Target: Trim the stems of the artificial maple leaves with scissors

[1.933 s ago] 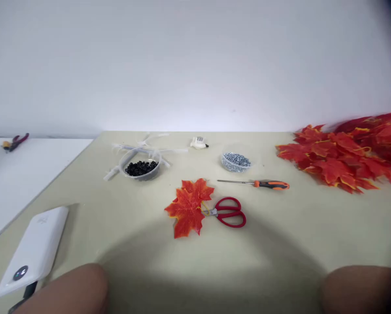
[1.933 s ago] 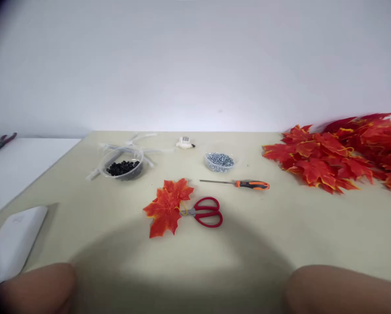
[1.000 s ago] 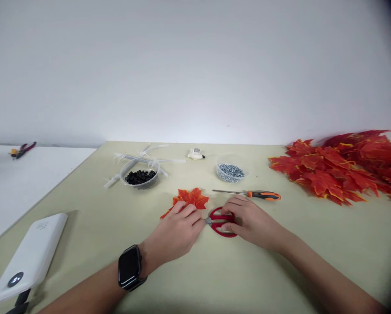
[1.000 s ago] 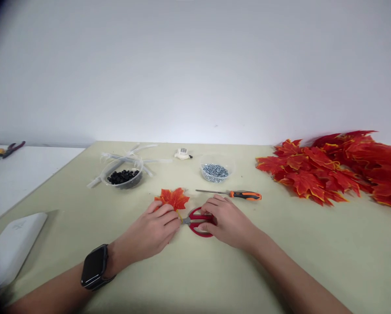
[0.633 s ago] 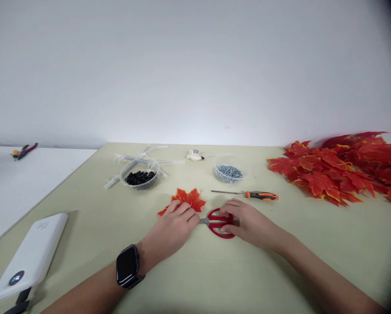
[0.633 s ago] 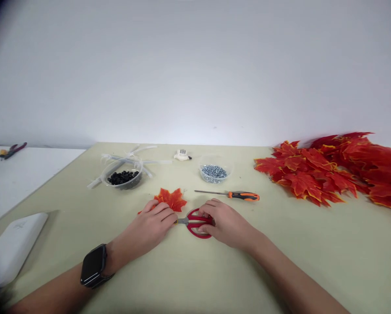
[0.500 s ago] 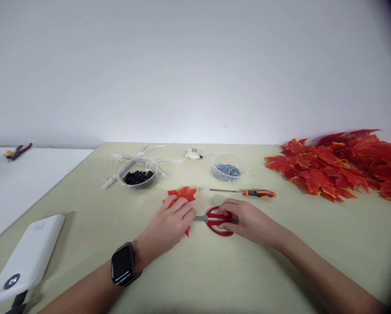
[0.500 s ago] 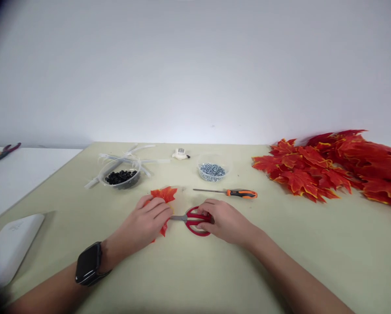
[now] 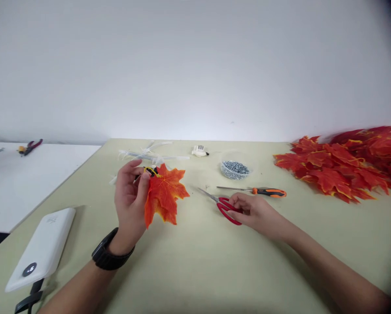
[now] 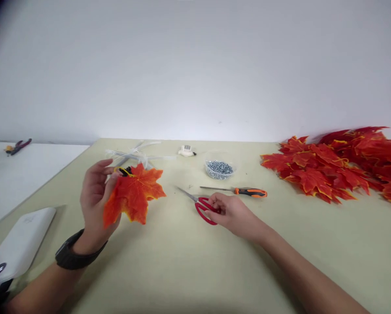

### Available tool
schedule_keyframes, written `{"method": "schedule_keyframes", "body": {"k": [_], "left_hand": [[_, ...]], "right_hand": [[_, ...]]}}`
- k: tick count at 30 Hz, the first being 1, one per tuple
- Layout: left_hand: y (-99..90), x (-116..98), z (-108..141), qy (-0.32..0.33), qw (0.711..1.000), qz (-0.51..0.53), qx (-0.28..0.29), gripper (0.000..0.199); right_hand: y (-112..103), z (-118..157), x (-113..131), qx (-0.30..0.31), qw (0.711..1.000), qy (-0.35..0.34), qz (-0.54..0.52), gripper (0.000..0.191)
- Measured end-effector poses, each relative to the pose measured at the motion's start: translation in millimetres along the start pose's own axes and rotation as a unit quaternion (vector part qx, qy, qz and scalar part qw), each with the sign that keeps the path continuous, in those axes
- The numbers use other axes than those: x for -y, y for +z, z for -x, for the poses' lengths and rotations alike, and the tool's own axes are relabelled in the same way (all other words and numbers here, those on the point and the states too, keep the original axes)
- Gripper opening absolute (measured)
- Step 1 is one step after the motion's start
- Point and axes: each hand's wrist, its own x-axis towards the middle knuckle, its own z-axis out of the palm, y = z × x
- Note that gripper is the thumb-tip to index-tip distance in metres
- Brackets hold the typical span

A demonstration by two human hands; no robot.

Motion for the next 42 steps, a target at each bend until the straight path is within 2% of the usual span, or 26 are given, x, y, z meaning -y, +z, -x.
{"method": "schedule_keyframes", "body": {"k": [5,8,11,14,21,23,28,30,36,40,42], "left_hand": [[-1.5,9,5,-0.163,0.975,0.126,0.084,0.036],[3.1,13,11,-0.241,0.954,0.135,0.119,0.025],[11.0,17,18,-0.286,0.940,0.101,0.155,0.016],[17.7,23,27,-0.290,0.935,0.060,0.193,0.012],[23.5,36,41,-0.300,0.915,0.011,0.268,0.014],[23.5,37,42,-0.308,0.911,0.019,0.275,0.014],[22.3,36,43,-0.383,0.884,0.095,0.252,0.022],[21.6,35,43,-0.394,0.876,0.111,0.254,0.024],[20.2,41,45,-0.345,0.886,0.065,0.301,0.034],[21.1,38,46,-0.351,0.873,0.054,0.335,0.041],[21.1,33,44,-0.366,0.852,0.062,0.370,0.042]], "right_hand": [[-1,-2,4,-0.059,0.982,0.054,-0.170,0.041],[5,0,8,-0.036,0.959,0.093,-0.265,0.042],[16,3,9,0.010,0.949,0.095,-0.300,0.038],[23,4,10,0.012,0.953,0.072,-0.295,0.041],[25,-3,7,-0.064,0.960,0.038,-0.272,0.044],[27,-5,5,-0.078,0.960,0.032,-0.266,0.044],[31,-5,1,-0.078,0.963,0.029,-0.254,0.041],[31,-4,0,-0.078,0.966,0.022,-0.247,0.039],[32,-3,3,-0.072,0.964,0.025,-0.256,0.039],[33,0,8,-0.080,0.964,0.024,-0.254,0.037],[33,2,9,-0.082,0.965,0.018,-0.250,0.036]]}}
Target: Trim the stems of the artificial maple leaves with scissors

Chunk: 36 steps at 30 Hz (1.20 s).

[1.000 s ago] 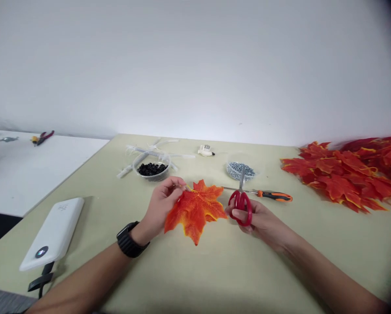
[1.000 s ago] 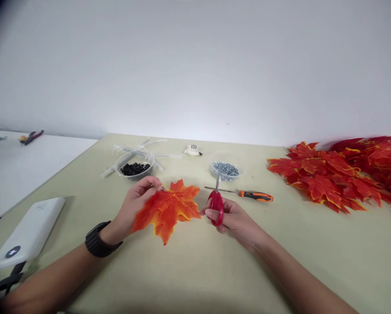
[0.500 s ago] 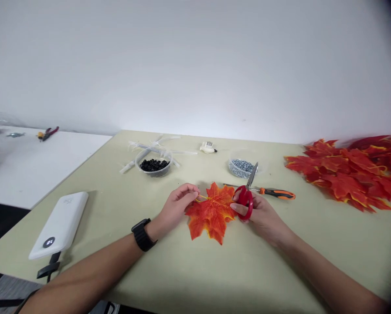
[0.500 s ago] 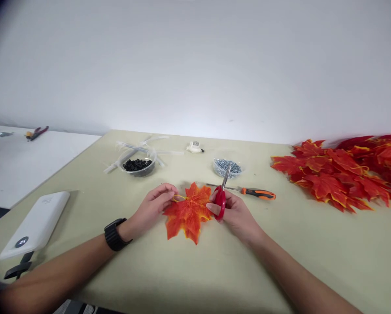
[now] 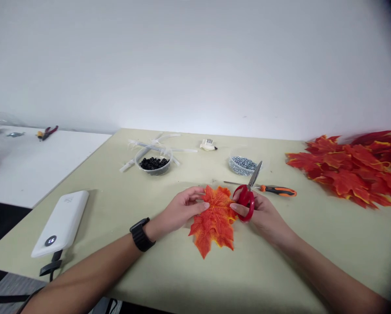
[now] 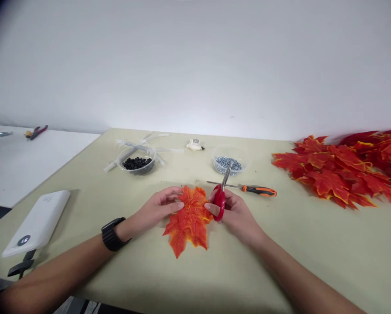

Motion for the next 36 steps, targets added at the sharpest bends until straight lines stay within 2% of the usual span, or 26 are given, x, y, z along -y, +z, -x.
{"method": "schedule_keyframes", "body": {"k": [4,8,11,13,16,19,22,25,32,34,36], "left_hand": [[-2.5,-8,4,-0.025,0.993,0.012,0.114,0.033],[-4.4,-6,5,-0.043,0.992,-0.044,0.114,0.026],[-3.7,-6,4,-0.039,0.997,0.000,0.063,0.028],[-4.3,-9,3,-0.022,0.999,0.039,-0.017,0.031],[-7.5,-15,-1,0.018,0.985,0.084,-0.148,0.037],[-11.0,-17,-6,0.051,0.970,0.116,-0.209,0.045],[-12.8,-13,-10,0.062,0.963,0.118,-0.234,0.049],[-13.2,-9,-11,0.063,0.959,0.113,-0.251,0.049],[-13.4,-10,-9,0.077,0.966,0.075,-0.234,0.051],[-13.2,-10,-9,0.084,0.969,0.061,-0.224,0.050],[-13.1,-9,-8,0.093,0.971,0.049,-0.217,0.048]], "right_hand": [[2,3,2,0.007,1.000,-0.002,0.004,0.036],[2,3,2,0.007,1.000,-0.006,0.006,0.037],[-2,0,1,-0.019,1.000,-0.006,0.011,0.039],[-6,-3,1,-0.038,0.999,-0.006,0.013,0.040],[-11,-5,2,-0.043,0.999,0.010,0.014,0.040],[-10,-2,7,-0.031,0.999,0.033,0.016,0.044],[-5,2,12,-0.011,0.999,0.041,0.032,0.046],[-5,5,11,0.039,0.996,0.043,0.061,0.046],[-18,5,5,0.154,0.986,-0.002,0.065,0.042],[-19,6,8,0.166,0.981,-0.004,0.096,0.041],[-18,7,13,0.150,0.974,-0.018,0.170,0.039]]}}
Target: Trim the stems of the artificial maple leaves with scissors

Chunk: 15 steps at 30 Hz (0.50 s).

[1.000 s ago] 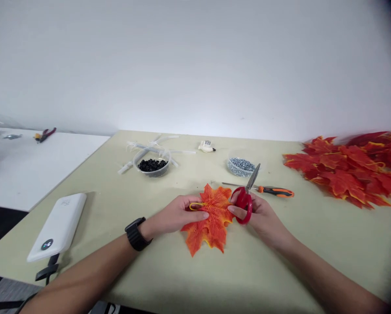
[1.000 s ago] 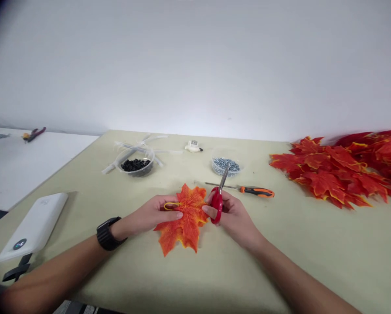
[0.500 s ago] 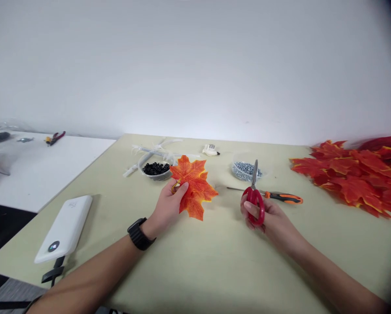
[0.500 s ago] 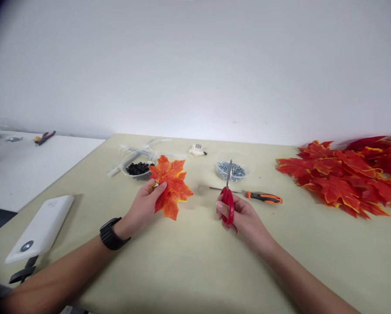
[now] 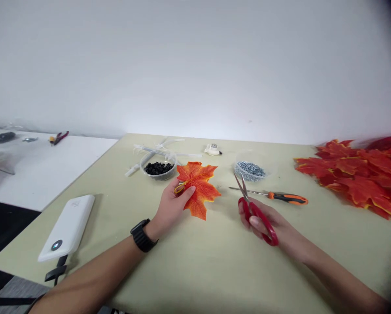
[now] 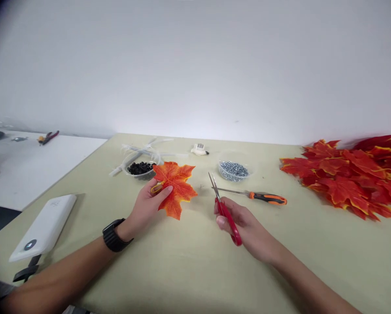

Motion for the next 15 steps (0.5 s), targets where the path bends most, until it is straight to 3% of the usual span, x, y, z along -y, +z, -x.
{"method": "schedule_keyframes", "body": {"k": [6,15], "left_hand": [[0.1,3,3,0.016,1.000,0.002,0.025,0.041],[4.6,4,14,0.023,0.998,0.000,0.060,0.036]], "right_hand": [[1,-1,8,-0.086,0.960,0.017,0.265,0.034],[-2,-3,4,-0.106,0.950,0.044,0.289,0.029]]}}
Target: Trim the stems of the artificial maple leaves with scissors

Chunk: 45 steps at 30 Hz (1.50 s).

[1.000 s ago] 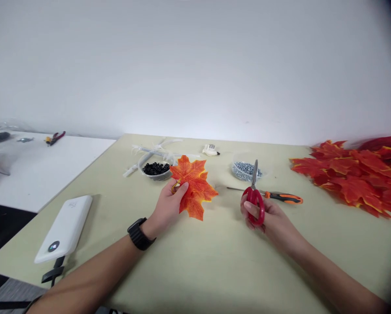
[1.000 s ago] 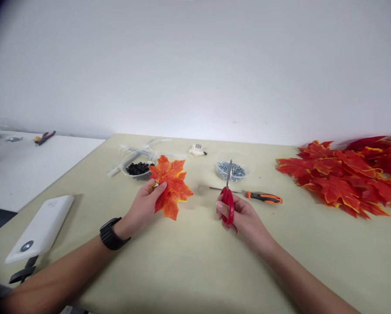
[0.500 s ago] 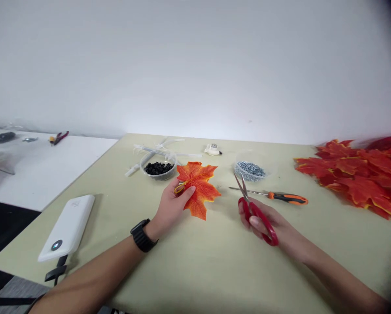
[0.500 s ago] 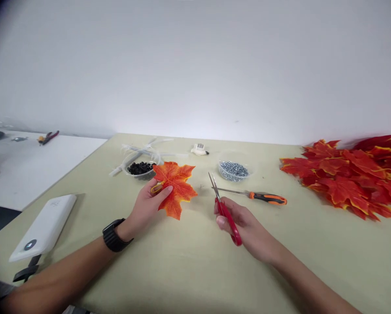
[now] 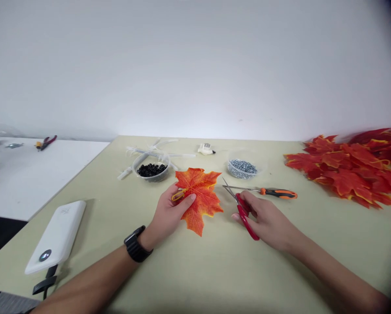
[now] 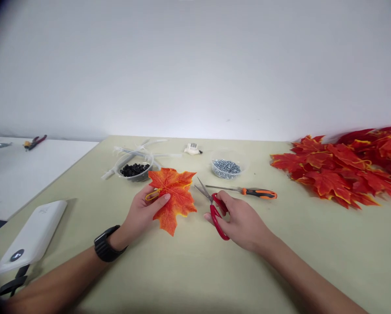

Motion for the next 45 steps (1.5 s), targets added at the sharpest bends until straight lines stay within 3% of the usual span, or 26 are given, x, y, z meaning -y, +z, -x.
{"method": "schedule_keyframes", "body": {"k": [7,12,20,26,33,37,45], "left_hand": [[5.3,-3,7,-0.006,0.996,-0.063,0.059,0.031],[5.4,1,7,-0.025,0.995,-0.081,0.042,0.028],[5.7,6,8,-0.045,0.994,-0.052,0.086,0.026],[4.3,2,5,-0.022,0.997,-0.009,0.067,0.031],[6.2,1,3,-0.050,0.997,0.019,0.053,0.035],[6.8,4,6,-0.085,0.992,0.017,0.091,0.034],[9.1,3,13,-0.081,0.987,0.003,0.142,0.028]], "right_hand": [[1,-1,-3,0.005,0.999,-0.017,-0.032,0.030],[3,-1,-5,0.006,0.998,-0.039,-0.054,0.033],[13,-4,-13,-0.024,0.997,-0.057,-0.055,0.041],[14,-4,-15,-0.039,0.995,-0.081,-0.051,0.041],[17,0,-12,-0.019,0.995,-0.090,-0.033,0.032],[20,1,-10,-0.006,0.995,-0.098,-0.022,0.025],[23,-1,-3,-0.010,0.995,-0.095,-0.033,0.011]]}}
